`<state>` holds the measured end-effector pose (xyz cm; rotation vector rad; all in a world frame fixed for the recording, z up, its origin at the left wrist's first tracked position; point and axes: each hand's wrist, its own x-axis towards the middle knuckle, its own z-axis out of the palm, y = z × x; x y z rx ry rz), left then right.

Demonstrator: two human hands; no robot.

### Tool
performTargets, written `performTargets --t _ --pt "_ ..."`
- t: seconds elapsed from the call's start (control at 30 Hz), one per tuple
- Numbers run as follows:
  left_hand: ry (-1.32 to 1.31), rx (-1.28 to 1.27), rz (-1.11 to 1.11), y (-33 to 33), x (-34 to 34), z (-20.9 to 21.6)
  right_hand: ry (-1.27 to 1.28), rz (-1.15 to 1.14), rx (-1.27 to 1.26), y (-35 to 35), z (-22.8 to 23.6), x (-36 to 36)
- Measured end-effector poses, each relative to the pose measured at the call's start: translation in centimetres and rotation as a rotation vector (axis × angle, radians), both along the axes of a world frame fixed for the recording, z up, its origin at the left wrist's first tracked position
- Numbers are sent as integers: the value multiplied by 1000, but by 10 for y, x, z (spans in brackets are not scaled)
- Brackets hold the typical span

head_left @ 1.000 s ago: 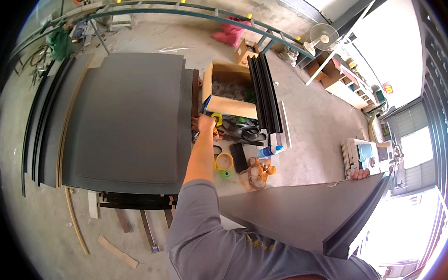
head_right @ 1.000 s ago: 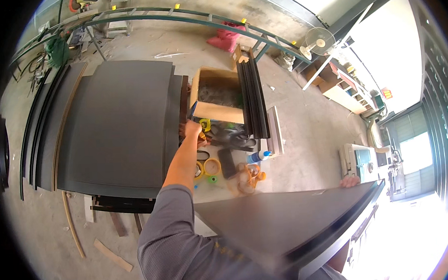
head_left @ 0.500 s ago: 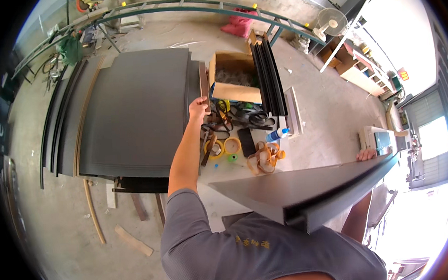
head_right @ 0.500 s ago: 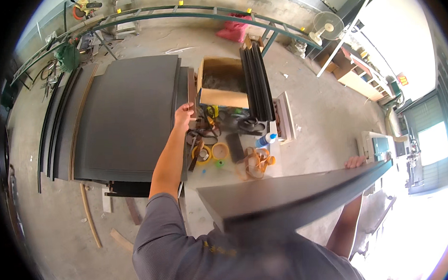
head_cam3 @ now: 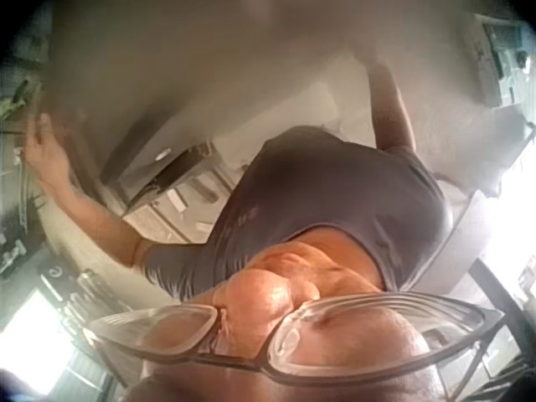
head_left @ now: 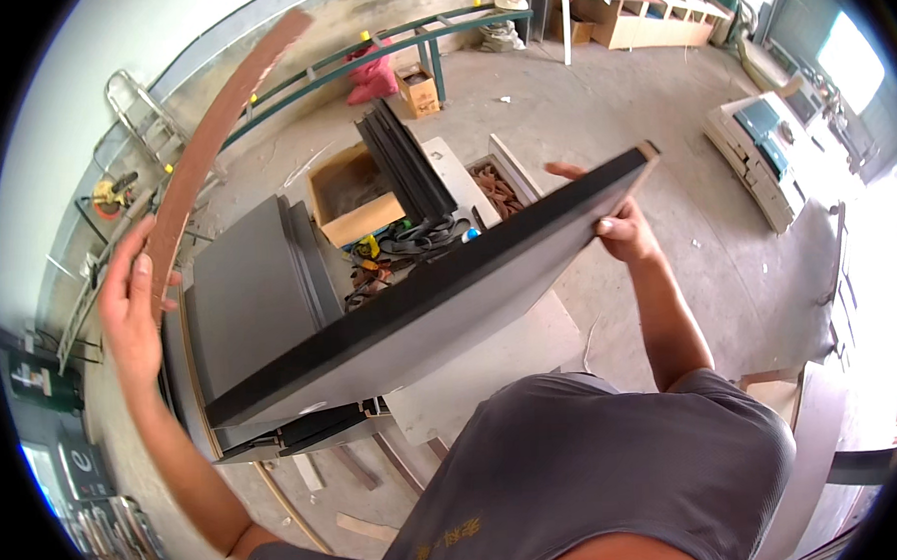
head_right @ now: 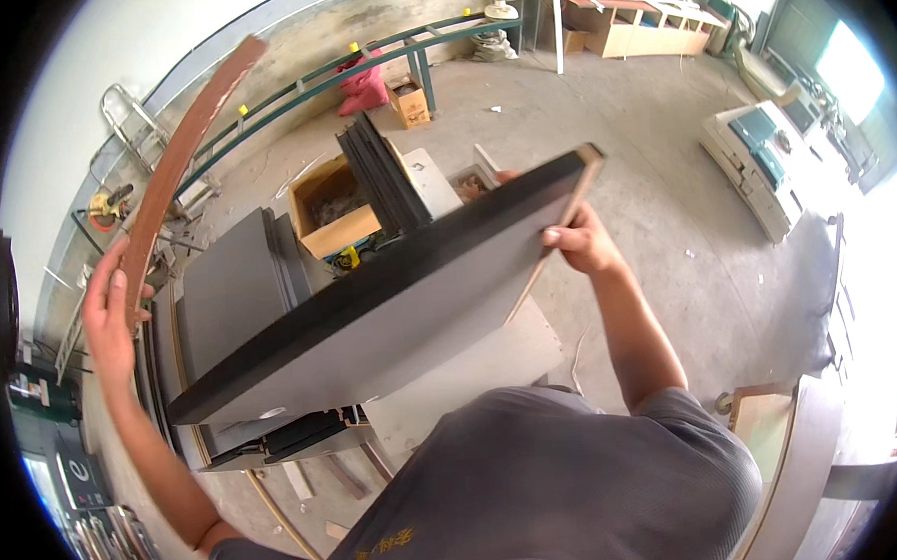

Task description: The person applies glue to the edge of a furniture panel, attaches a black trim piece by hand, and secures it with a rubber band before placing it in a stack.

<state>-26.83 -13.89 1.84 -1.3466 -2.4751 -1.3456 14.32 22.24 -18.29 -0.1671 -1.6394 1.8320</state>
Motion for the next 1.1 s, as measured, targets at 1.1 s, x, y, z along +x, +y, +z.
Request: performTargets --t 1.1 --pt "713 -500 -190 169 252 -28 247 59 -105 10 -21 0"
